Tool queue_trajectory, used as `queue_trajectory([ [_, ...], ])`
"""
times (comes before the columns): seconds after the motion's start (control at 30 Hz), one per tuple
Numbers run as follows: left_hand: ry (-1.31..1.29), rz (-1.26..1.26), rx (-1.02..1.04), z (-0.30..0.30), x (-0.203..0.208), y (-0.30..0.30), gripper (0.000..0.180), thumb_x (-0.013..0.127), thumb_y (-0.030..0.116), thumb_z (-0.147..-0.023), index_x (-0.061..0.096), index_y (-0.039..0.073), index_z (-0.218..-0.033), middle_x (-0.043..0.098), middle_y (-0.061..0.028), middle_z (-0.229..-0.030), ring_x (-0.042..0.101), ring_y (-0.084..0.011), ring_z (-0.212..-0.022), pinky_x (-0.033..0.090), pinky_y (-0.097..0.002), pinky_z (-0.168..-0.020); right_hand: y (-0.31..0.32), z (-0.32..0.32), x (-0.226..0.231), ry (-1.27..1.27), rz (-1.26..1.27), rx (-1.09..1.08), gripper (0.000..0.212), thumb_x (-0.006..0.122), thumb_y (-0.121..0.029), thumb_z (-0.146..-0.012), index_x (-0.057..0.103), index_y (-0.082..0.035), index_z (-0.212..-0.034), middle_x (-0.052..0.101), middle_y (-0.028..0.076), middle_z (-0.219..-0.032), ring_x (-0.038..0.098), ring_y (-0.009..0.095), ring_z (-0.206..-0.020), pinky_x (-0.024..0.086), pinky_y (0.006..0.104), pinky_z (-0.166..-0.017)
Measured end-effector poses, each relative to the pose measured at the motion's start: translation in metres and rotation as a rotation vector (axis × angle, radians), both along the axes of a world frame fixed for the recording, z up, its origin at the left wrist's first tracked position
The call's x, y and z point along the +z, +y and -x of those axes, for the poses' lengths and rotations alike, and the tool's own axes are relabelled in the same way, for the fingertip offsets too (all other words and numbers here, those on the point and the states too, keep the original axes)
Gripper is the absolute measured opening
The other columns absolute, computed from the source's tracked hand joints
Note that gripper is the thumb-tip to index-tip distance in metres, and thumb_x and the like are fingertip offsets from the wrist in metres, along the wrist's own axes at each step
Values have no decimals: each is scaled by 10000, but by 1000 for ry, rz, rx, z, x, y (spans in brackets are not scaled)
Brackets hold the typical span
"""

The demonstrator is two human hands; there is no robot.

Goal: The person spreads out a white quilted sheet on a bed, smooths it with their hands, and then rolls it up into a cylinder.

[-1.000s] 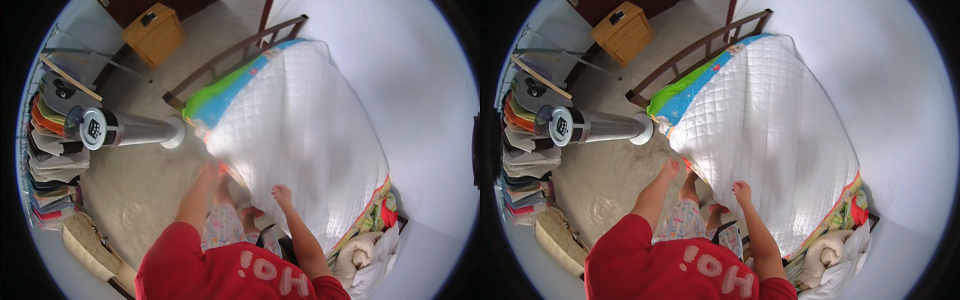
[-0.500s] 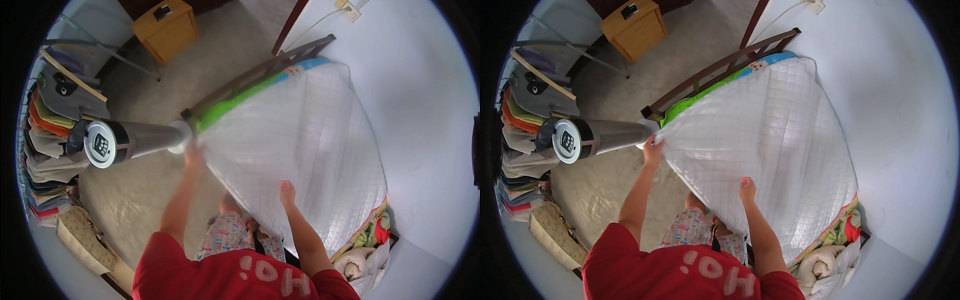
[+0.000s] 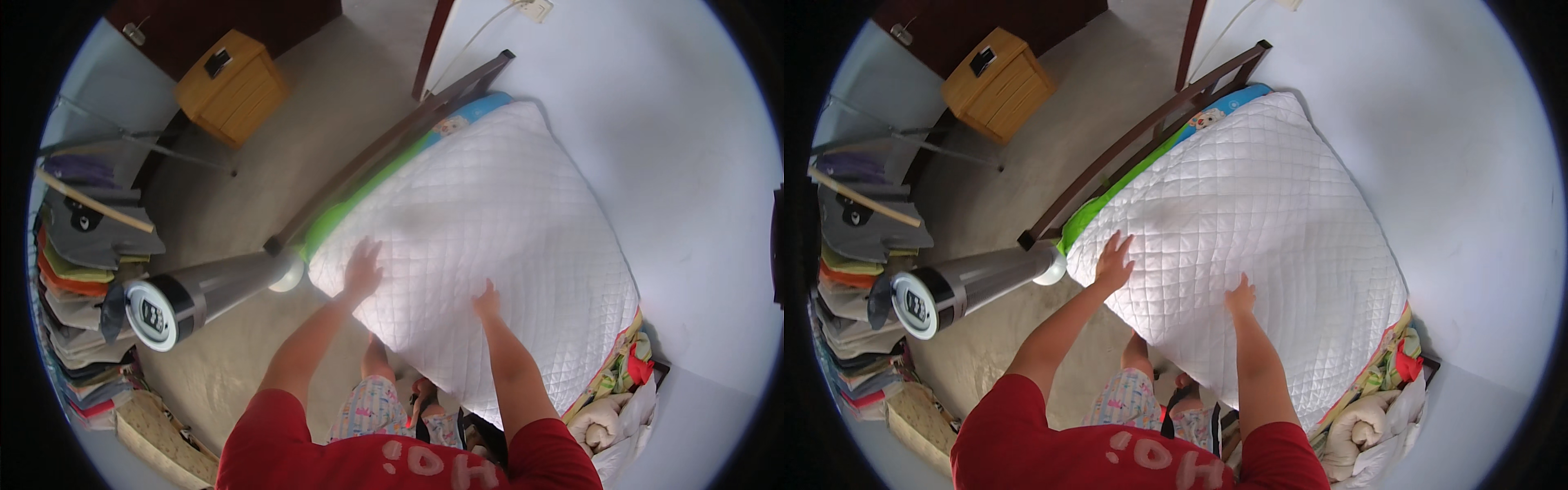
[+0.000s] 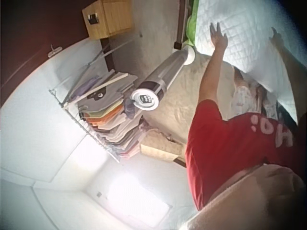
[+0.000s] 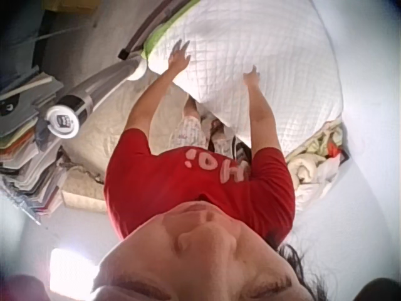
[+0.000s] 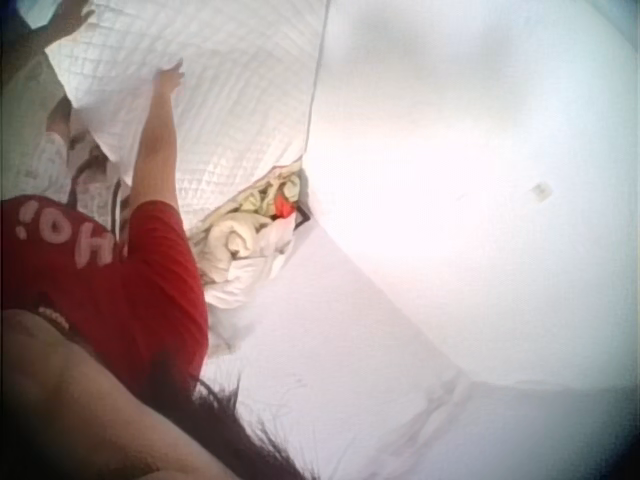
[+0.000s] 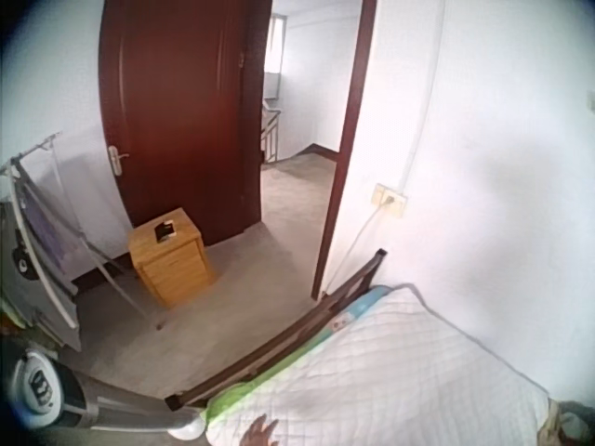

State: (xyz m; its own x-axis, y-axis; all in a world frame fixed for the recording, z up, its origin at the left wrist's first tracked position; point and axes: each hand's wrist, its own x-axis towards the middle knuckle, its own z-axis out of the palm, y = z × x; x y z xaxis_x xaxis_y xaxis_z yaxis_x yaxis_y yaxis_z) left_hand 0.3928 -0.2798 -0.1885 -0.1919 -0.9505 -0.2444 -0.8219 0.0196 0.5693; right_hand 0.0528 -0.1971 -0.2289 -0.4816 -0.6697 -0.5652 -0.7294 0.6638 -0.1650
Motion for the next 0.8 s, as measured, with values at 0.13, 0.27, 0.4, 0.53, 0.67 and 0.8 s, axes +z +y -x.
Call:
queue_trajectory([
  [0.13, 63, 110, -227, 37, -13, -63, 604, 609, 219, -785, 358, 182, -1333, 260, -169, -1405, 262, -331, -1289, 283, -403, -1036, -50, 16, -2, -48, 51, -92, 873, 683, -296, -706, 160, -213, -1400, 312, 288, -1320, 380, 438, -1177, 353, 457, -967],
  [0.27, 51, 84, -276, 78, -22, -142, 543, 577, 245, -815, 381, 173, -1317, 278, -163, -1396, 289, -330, -1272, 299, -404, -1025, -82, 34, -15, -68, -15, -140, 972, 722, -360, -665, 117, -215, -1412, 271, 343, -1319, 373, 441, -1189, 346, 444, -976],
  [0.4, -53, 90, -383, 130, -5, -209, 477, 573, 277, -812, 456, 154, -1258, 315, -169, -1371, 323, -337, -1245, 309, -412, -1012, -88, 32, -33, 17, -231, -126, 1113, 752, -409, -629, -6, -215, -1420, 138, 431, -1317, 306, 507, -1213, 314, 491, -985],
  [0.53, -93, 215, -212, 160, -47, -252, 419, 601, 327, -772, 513, 52, -1076, 319, -226, -1336, 333, -352, -1223, 289, -430, -1006, -116, 3, 0, 62, -310, -188, 1187, 770, -406, -617, -91, -215, -1411, 22, 459, -1317, 218, 584, -1211, 297, 538, -980],
  [0.67, -197, 462, -122, 213, -68, -283, 463, 614, 341, -745, 460, 41, -1063, 331, -215, -1307, 324, -343, -1213, 246, -431, -1023, -125, 9, 0, 71, -363, -220, 1252, 776, -394, -596, -147, -110, -1393, 85, 455, -1311, 105, 556, -1259, 221, 547, -1012],
  [0.8, -151, 404, -75, 219, -86, -293, 514, 617, 356, -712, 449, 38, -1078, 348, -205, -1290, 346, -356, -1179, 248, -444, -1011, -127, 14, -5, 43, -403, -276, 1274, 788, -395, -577, -151, -109, -1390, 62, 451, -1315, 131, 547, -1257, 230, 548, -1007],
])
